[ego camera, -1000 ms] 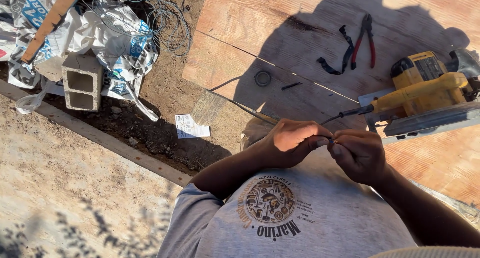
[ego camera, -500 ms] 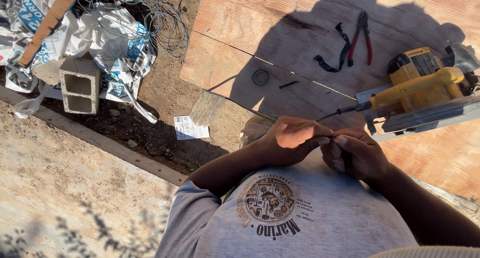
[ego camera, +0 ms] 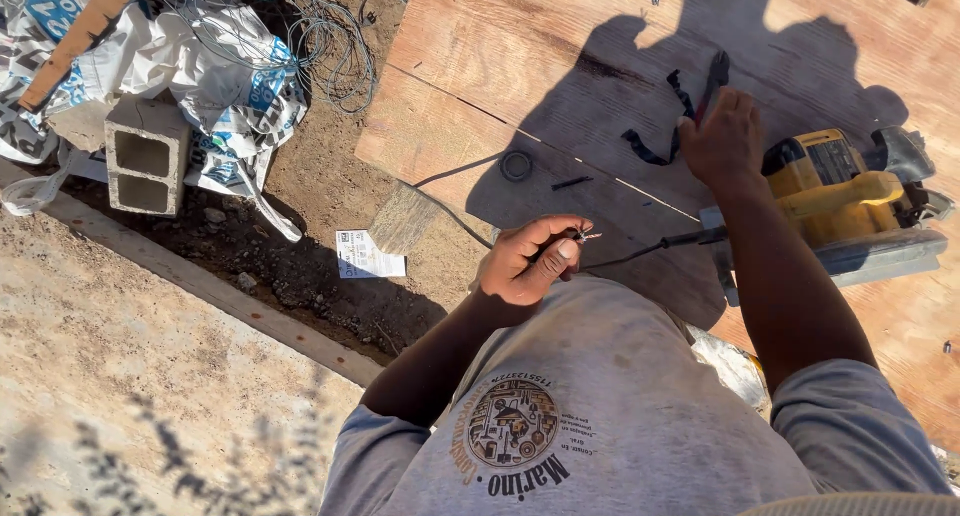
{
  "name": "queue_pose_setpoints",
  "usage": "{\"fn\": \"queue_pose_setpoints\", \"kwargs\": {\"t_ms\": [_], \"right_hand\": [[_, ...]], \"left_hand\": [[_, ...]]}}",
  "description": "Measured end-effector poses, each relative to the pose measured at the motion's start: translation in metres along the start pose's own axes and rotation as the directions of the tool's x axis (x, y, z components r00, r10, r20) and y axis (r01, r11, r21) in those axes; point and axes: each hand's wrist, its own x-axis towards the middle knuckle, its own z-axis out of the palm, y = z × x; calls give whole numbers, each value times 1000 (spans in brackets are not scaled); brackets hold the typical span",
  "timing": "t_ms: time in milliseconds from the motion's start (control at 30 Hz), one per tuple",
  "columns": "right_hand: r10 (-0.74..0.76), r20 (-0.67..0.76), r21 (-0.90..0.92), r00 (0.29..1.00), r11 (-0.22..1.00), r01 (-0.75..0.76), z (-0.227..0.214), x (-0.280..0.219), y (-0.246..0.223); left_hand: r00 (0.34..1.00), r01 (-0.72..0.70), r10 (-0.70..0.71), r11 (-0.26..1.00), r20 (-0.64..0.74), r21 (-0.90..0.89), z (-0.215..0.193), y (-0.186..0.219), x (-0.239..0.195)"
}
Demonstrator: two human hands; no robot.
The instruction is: Repairing a damaged electrical cord by stripping wire ends and applying electrical tape.
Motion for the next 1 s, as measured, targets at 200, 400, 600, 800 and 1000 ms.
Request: {"fn": "queue_pose_setpoints", "kwargs": {"t_ms": [200,400,600,800,1000], "right_hand": [[255,274,-27,927,966,-258,39,84,62],[356,268,469,895,763,-444,12,71,77],[-298,243,969,923,121,-216,-49,-6,57],[-354,218,966,910,-55,-253,-78,-75,20],[-285,100,984,953,-116,-138,-9,-122,-8]], "left_hand": [[1000,-23,23,977,1,213,11,17,-17],[998,-14,22,991,-61,134,14,-1,-19],[1000,-6,3,976,12,216,19,16,4],[993,-84,65,976,100,199,15,-1,16],[999,-25,26,999,33,-31,18,-8,27]]}}
